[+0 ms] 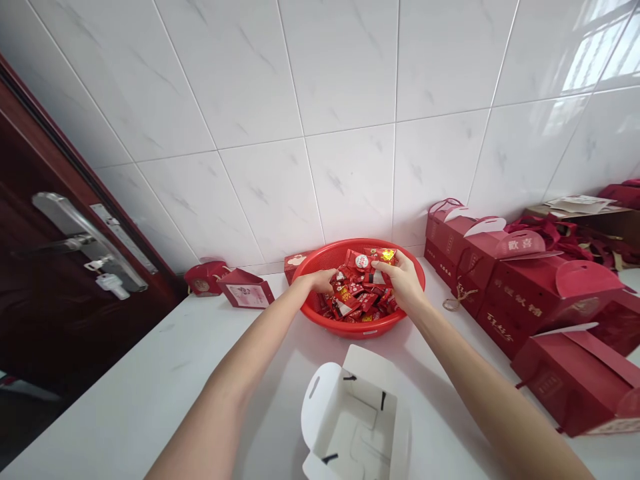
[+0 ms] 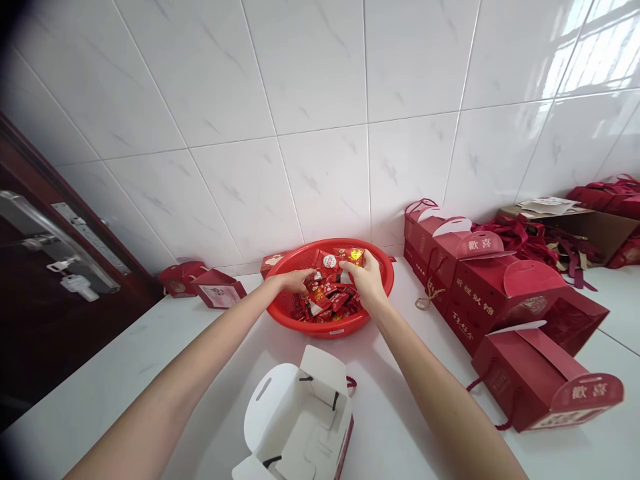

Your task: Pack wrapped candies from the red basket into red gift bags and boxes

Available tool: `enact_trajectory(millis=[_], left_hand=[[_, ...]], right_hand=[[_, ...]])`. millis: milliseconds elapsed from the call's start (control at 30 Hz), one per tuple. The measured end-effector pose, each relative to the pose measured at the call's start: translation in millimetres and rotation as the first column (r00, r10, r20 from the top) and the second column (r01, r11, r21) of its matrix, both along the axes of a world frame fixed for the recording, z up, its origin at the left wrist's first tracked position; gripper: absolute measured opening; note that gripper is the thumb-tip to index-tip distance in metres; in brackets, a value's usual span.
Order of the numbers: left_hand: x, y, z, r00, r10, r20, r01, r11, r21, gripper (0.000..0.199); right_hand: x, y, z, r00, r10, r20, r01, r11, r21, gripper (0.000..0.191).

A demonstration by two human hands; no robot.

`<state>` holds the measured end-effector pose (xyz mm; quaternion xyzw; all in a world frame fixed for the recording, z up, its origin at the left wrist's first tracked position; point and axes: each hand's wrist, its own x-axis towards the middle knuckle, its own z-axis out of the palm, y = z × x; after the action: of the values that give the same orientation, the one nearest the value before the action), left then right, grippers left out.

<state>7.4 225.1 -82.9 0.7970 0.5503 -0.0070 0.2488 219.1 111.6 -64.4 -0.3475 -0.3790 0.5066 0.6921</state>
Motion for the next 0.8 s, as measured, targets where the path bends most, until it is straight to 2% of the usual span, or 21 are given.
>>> enact_trajectory(millis=[100, 233, 367, 433, 600, 800], left_hand=[[-0.3, 1.7, -1.7, 0.995, 0.004, 0.101, -0.008, 0.999, 0.031, 0.074], [1.3, 3.3, -2.0, 0.963, 0.007, 0.268, -0.018, 0.999, 0.038, 0.032], [0.8, 2.6, -0.3, 0.92, 0.043, 0.389, -0.057, 0.998, 0.025, 0.013], [0.0, 1.4, 1.0, 0.896, 0.064, 0.44, -0.082, 0.996, 0.021, 0.012], [0.0, -0.6, 1.9, 0.837, 0.114, 0.535, -0.15, 0.988, 0.023, 0.029], [0.0, 1.2, 2.9, 0.839, 0.149, 0.524, -0.231, 0.968, 0.094, 0.029]], right_hand=[[-0.1, -1.0, 0.0, 1.0, 0.002, 0.011, -0.002, 1.0, -0.004, 0.035], [-0.2, -2.5, 0.9, 1.0, -0.006, 0.025, 0.006, 1.0, -0.004, 0.033], [0.0, -3.5, 1.3, 1.0, -0.009, 0.028, 0.009, 1.0, -0.004, 0.033], [0.1, -3.8, 1.4, 0.999, -0.008, 0.031, 0.008, 1.0, -0.002, 0.033], [-0.3, -4.1, 2.5, 1.0, -0.015, 0.022, 0.016, 1.0, -0.013, 0.033], [0.2, -2.0, 1.1, 0.999, -0.03, 0.027, 0.031, 0.999, -0.013, 0.031]])
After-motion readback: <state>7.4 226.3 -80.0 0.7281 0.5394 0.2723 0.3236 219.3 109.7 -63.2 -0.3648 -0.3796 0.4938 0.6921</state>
